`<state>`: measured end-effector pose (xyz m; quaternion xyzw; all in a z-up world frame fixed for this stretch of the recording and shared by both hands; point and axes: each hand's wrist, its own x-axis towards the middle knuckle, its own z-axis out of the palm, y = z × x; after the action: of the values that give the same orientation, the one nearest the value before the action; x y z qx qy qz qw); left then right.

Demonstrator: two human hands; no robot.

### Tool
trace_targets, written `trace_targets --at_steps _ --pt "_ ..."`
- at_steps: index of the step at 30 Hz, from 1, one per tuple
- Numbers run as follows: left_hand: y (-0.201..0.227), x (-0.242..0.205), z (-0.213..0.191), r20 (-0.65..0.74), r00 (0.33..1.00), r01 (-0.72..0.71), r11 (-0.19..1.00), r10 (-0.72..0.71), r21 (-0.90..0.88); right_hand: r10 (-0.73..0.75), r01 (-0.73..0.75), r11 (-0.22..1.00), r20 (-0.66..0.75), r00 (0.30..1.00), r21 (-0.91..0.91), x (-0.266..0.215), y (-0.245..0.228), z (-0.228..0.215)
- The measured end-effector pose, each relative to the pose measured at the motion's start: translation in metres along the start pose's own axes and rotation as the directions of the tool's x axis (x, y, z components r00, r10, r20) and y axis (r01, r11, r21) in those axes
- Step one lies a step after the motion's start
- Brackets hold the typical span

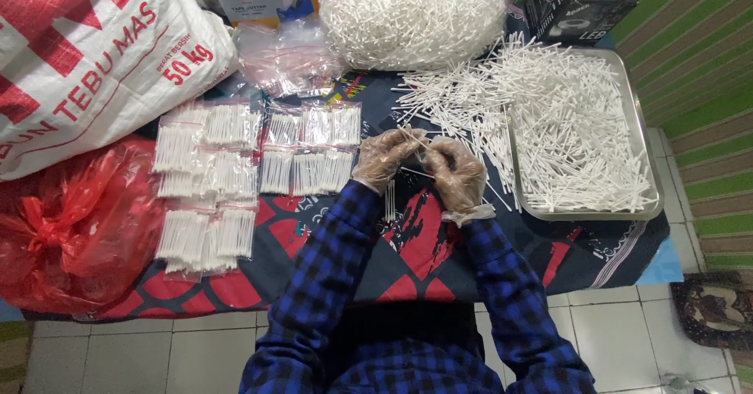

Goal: The person bundles white cotton swabs together into small groups and places them into clear plastic bags by hand while wearing gloves.

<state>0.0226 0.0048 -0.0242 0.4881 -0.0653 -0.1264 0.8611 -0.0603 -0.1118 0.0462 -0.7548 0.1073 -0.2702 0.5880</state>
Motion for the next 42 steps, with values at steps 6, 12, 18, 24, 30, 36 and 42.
trace_targets --at_steps 6,12,18,24,30,36,42 --pt "0.006 -0.007 0.007 -0.037 0.999 0.014 0.988 -0.02 -0.157 -0.004 0.011 0.998 0.124 0.992 -0.059 -0.002 -0.003 -0.002" --pt "-0.001 -0.005 0.003 -0.041 0.999 0.019 0.993 -0.024 -0.117 0.03 0.009 0.986 0.231 0.972 -0.165 -0.002 -0.003 -0.01" --pt "0.013 -0.004 -0.005 -0.099 0.995 0.004 0.989 -0.019 -0.148 -0.444 0.541 0.72 0.31 0.841 -0.436 0.003 0.047 -0.032" --pt "0.013 -0.004 -0.003 -0.12 0.992 0.021 0.996 -0.031 -0.086 -0.013 0.454 0.646 0.586 0.81 -0.613 -0.004 0.068 -0.036" --pt "0.007 -0.003 -0.006 -0.108 0.993 0.04 0.997 -0.046 -0.059 -0.223 0.579 0.461 0.544 0.809 -0.673 -0.01 0.082 -0.028" --pt "0.003 -0.003 -0.006 -0.12 0.991 0.045 0.998 -0.051 -0.045 -0.039 0.165 0.848 0.251 0.967 -0.504 -0.01 0.032 -0.032" --pt "-0.015 0.0 -0.002 -0.054 0.998 0.041 0.992 -0.034 0.119 0.102 -0.003 0.898 0.2 0.974 -0.44 -0.006 0.039 -0.007"
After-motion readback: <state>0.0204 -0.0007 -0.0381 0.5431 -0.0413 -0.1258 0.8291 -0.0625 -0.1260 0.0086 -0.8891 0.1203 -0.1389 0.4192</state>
